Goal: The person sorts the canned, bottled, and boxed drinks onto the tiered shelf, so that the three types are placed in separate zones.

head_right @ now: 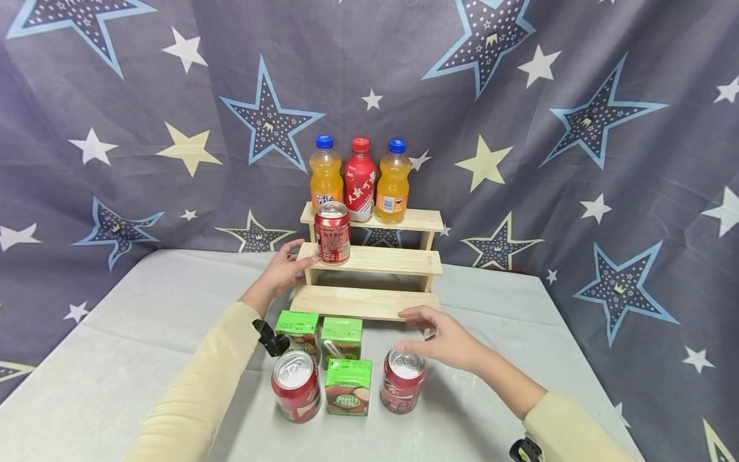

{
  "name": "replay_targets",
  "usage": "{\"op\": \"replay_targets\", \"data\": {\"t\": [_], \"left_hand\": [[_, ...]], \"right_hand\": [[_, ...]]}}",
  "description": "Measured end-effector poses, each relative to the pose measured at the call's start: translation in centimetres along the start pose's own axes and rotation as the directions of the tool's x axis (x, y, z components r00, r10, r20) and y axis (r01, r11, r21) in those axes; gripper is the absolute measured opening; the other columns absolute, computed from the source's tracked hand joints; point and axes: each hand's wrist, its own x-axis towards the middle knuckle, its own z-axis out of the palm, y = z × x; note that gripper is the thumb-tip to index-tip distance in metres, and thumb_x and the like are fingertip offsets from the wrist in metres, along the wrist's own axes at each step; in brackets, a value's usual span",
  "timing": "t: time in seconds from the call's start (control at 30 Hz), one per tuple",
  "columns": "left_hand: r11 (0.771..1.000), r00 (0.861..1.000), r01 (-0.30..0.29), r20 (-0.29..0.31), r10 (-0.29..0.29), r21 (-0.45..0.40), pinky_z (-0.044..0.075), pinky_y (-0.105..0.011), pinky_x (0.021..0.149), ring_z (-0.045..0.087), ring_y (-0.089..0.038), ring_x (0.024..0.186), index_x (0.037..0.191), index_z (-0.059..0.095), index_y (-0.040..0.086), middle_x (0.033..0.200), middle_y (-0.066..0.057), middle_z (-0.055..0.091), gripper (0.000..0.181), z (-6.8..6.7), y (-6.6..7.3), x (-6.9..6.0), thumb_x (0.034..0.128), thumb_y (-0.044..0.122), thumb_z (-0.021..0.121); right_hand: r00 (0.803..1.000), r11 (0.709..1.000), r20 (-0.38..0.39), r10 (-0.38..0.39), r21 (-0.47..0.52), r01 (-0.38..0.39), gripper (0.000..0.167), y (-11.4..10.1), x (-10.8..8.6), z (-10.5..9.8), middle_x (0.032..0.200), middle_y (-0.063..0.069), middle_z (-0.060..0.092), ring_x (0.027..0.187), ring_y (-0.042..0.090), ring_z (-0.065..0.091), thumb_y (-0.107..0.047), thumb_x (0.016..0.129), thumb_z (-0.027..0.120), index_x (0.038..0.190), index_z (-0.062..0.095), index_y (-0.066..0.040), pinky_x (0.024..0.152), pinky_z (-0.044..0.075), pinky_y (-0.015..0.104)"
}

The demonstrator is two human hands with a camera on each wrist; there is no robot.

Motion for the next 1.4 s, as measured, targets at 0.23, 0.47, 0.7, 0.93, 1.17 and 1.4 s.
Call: {"op": "replay_targets", "data": {"t": [0.23,0.47,0.7,0.93,1.17,1.4], "left_hand": [[1.000,1.000,-0.006,0.003,0.006,-0.005,0.044,-0.053,0.099,0.046,-0.042,0.124,0.148,0.018,0.020,0.138,-0.022,0.038,0.073,0.1,0.0,-0.1,0.0901,0.016,0.062],[1.000,1.000,-0.008,0.004,0.008,0.003,0.043,-0.053,0.099,0.047,-0.041,0.124,0.148,0.018,0.020,0.139,-0.022,0.039,0.072,0.1,0.1,-0.2,0.0904,0.017,0.062],[1.000,1.000,-0.006,-0.003,0.006,0.000,0.044,-0.053,0.099,0.047,-0.040,0.123,0.148,0.018,0.020,0.139,-0.022,0.039,0.072,0.0,0.0,-0.2,0.0903,0.016,0.062],[1.000,1.000,-0.010,-0.008,0.010,0.003,0.044,-0.052,0.098,0.049,-0.039,0.123,0.148,0.019,0.020,0.139,-0.022,0.039,0.074,0.0,-0.2,0.1,0.0893,0.018,0.064],[0.999,0.999,-0.037,-0.020,0.038,0.032,0.048,-0.051,0.093,0.054,-0.037,0.116,0.146,0.023,0.019,0.135,-0.023,0.043,0.074,-0.2,-0.3,0.0,0.0871,0.024,0.067],[1.000,1.000,0.005,-0.017,-0.005,0.002,0.044,-0.052,0.099,0.049,-0.039,0.122,0.147,0.020,0.020,0.138,-0.021,0.040,0.071,0.0,0.0,-0.1,0.0899,0.016,0.062]], "right_hand": [[0.998,0.998,0.043,-0.052,-0.033,0.054,0.057,1.0,-1.7,0.2,0.126,0.015,0.057,0.112,0.030,0.056,-0.025,0.079,0.075,0.128,0.052,-0.005,0.084,0.054,0.032],[0.992,0.994,0.065,-0.106,-0.031,0.108,0.066,2.1,-2.6,1.1,0.122,0.013,0.059,0.107,0.010,0.056,-0.022,0.074,0.079,0.130,0.049,-0.003,0.080,0.051,0.028],[0.991,0.991,0.052,-0.126,0.051,0.123,0.069,2.8,-3.2,2.2,0.116,0.012,0.060,0.102,0.001,0.055,-0.018,0.072,0.081,0.130,0.047,-0.003,0.078,0.054,0.028],[0.994,0.982,-0.021,-0.109,0.153,0.111,0.073,3.6,-3.6,3.7,0.122,0.019,0.056,0.102,0.002,0.056,-0.011,0.070,0.082,0.132,0.044,-0.003,0.079,0.052,0.028],[0.993,0.978,-0.095,-0.070,0.189,0.087,0.078,4.1,-3.8,5.3,0.123,0.013,0.055,0.104,0.003,0.057,-0.011,0.068,0.083,0.134,0.040,-0.009,0.081,0.052,0.027],[0.987,0.973,-0.159,-0.016,0.225,0.052,0.077,4.2,-4.1,6.1,0.121,0.008,0.056,0.101,0.003,0.058,-0.009,0.068,0.082,0.134,0.041,-0.010,0.078,0.053,0.027]]}}
